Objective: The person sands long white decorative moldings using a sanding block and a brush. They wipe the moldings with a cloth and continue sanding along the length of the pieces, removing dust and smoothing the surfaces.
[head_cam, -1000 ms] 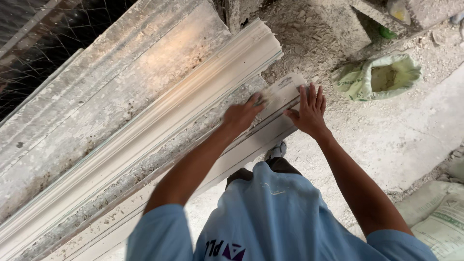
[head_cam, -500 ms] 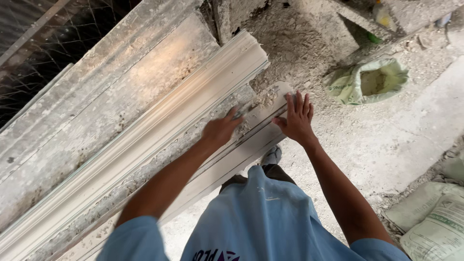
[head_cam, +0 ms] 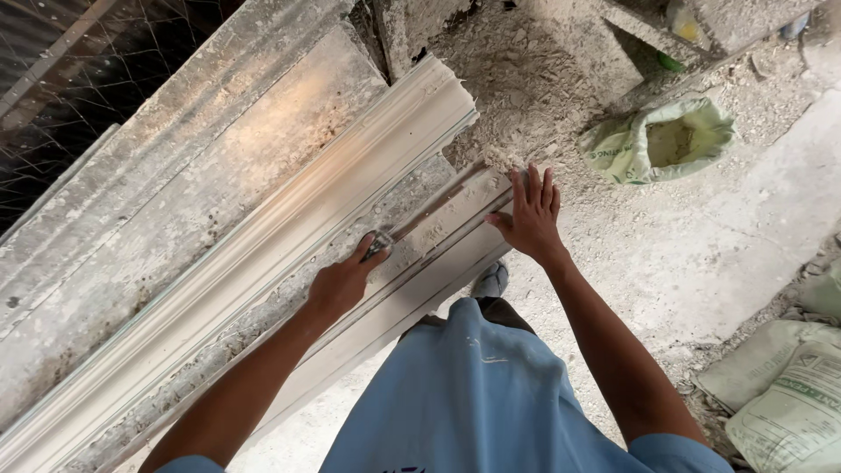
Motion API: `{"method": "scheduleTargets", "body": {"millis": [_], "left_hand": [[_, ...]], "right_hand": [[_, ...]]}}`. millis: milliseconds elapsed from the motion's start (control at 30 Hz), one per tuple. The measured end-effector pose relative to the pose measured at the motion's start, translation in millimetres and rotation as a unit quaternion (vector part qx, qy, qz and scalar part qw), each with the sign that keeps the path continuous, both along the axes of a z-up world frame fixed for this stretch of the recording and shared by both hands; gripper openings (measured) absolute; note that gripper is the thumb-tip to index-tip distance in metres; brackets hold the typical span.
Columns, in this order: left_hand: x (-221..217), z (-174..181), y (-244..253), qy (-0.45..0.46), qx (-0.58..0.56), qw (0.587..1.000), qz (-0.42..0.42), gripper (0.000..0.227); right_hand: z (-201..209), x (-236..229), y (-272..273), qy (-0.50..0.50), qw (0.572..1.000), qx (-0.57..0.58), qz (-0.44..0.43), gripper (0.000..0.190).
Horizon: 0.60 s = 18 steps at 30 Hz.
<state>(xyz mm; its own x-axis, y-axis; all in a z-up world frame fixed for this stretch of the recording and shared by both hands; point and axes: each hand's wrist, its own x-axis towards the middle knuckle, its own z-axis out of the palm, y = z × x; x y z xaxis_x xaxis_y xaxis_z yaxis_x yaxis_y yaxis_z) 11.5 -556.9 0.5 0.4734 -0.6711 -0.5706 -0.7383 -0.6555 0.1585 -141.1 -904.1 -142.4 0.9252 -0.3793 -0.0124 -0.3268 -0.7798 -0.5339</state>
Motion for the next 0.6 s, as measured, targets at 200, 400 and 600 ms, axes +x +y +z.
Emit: {"method": "scheduleTargets", "body": {"millis": [200, 400, 600], "left_hand": [[24, -33, -83, 0.002, -0.149, 0.988, -0.039, 0.071], [37, -56, -194, -0.027, -0.138, 0.985, -0.100, 0.070], [17, -3, -50, 0.027, -0.076, 0.996, -0.028, 0.066]], "right_hand": [[-1, 3, -5, 0.020, 1.000, 0.001, 0.015, 0.104], [-4, 6, -9, 0.034, 0.999, -0.002, 0.007, 0.106], [-2, 1, -1, 0.008, 1.000, 0.008, 0.001, 0.107]]}}
